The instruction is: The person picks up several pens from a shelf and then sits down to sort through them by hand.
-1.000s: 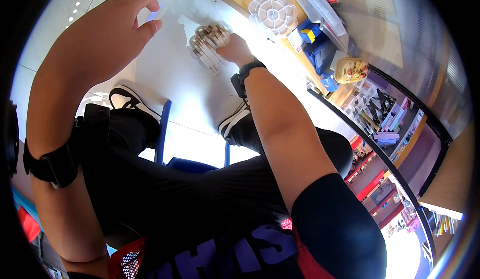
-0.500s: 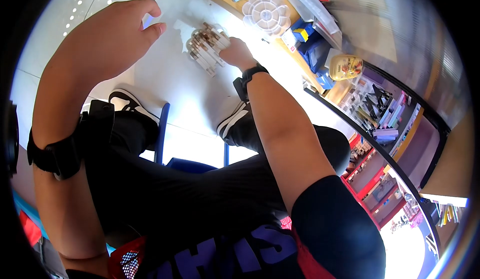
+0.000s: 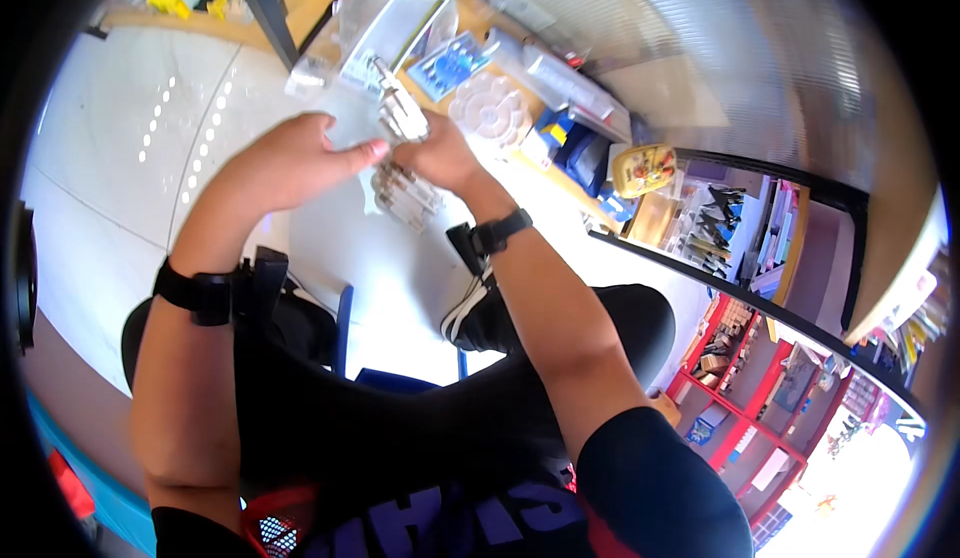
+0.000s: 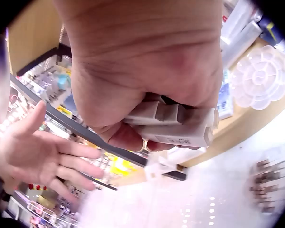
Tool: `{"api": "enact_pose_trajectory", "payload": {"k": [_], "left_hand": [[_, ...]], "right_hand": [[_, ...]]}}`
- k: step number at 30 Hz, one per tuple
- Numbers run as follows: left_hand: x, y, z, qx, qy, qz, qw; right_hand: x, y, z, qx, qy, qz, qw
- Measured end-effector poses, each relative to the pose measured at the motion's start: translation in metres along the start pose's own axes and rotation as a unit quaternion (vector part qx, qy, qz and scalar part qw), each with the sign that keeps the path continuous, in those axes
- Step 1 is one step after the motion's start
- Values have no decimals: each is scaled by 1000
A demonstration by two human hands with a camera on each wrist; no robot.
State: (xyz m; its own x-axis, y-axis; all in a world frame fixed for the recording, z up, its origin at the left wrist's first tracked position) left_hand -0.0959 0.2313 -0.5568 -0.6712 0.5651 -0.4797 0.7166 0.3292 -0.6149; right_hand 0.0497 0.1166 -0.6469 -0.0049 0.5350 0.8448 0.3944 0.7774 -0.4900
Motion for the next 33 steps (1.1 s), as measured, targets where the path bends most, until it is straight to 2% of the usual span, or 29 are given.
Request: {"api": "enact_pose_trajectory", "payload": {"k": [1, 3, 4, 5, 7, 9, 11, 12, 13, 14, 15, 17, 18, 19, 21, 23, 24, 26, 27, 29, 30, 32, 33], "left_hand": [[-7, -1, 7, 44, -101, 14, 994], [-18, 9, 21, 33, -218, 46, 974], [-35, 11, 27, 19, -359, 138, 923], [-51, 5, 22, 0, -406, 194, 893], [-54, -1, 27, -72, -491, 139, 857], [-73, -26, 15, -82, -564, 125, 812], [-87, -33, 14, -111, -594, 178, 776], [-96, -36, 15, -99, -616, 218, 751], [-103, -44, 13, -99, -615, 231, 747], [-113, -50, 14, -79, -640, 244, 724], [-122, -55, 16, -58, -663, 255, 701], [-129, -57, 24, -55, -651, 277, 704], [-135, -60, 26, -53, -632, 281, 720], [-137, -57, 34, -40, -644, 281, 711], [-143, -66, 40, -33, -638, 278, 718], [-144, -69, 44, -29, -655, 283, 700], [-145, -72, 41, -45, -648, 303, 697], [-148, -73, 40, -54, -642, 314, 697], [-150, -73, 39, -59, -649, 315, 690], [-157, -77, 35, -64, -674, 305, 670], [-162, -82, 30, -79, -664, 301, 680], [-173, -93, 17, -94, -643, 303, 697], [-176, -97, 8, -103, -675, 307, 663]], "right_hand": [[20, -9, 2, 0, 20, -4, 1000], [57, -25, 6, 13, 50, -94, 994], [76, -36, 8, 15, 63, -115, 991], [92, -45, 11, 29, 42, -184, 982], [118, -71, 9, -33, 43, -213, 975], [147, -104, 11, -49, 69, -242, 967], [161, -127, 4, -68, 42, -259, 962], [156, -131, 1, -71, 42, -269, 960], [154, -135, -1, -71, 44, -279, 957], [159, -146, -2, -54, -2, -232, 971], [173, -165, -4, -60, -49, -269, 960], [149, -163, -10, -65, 38, -292, 954], [144, -166, -11, -54, 35, -282, 957], [140, -172, -13, -42, 32, -272, 961], [128, -186, -18, -67, 73, -199, 975], [130, -201, -12, 8, 140, -200, 970], [133, -208, -16, 5, 144, -215, 966], [125, -218, -11, 89, 332, -146, 928], [127, -222, -12, 90, 336, -160, 924], [124, -225, -18, 104, 564, -100, 813], [128, -234, -21, 108, 597, -90, 790], [133, -236, -34, 111, 617, -139, 767], [132, -235, -42, 111, 632, -174, 747]]}}
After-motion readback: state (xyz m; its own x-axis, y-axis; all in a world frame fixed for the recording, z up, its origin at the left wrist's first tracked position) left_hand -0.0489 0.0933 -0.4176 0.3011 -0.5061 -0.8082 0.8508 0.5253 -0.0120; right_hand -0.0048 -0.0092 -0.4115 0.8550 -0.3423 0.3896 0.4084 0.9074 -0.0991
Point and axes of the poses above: each hand's wrist, its own y-axis towards the middle knuckle, its own z-axis out of the palm, x = y × z, the point moved 8 cm from there along y, towards the middle knuckle, and after that the axes turned 11 degrees about y, right-handed, at the moved point
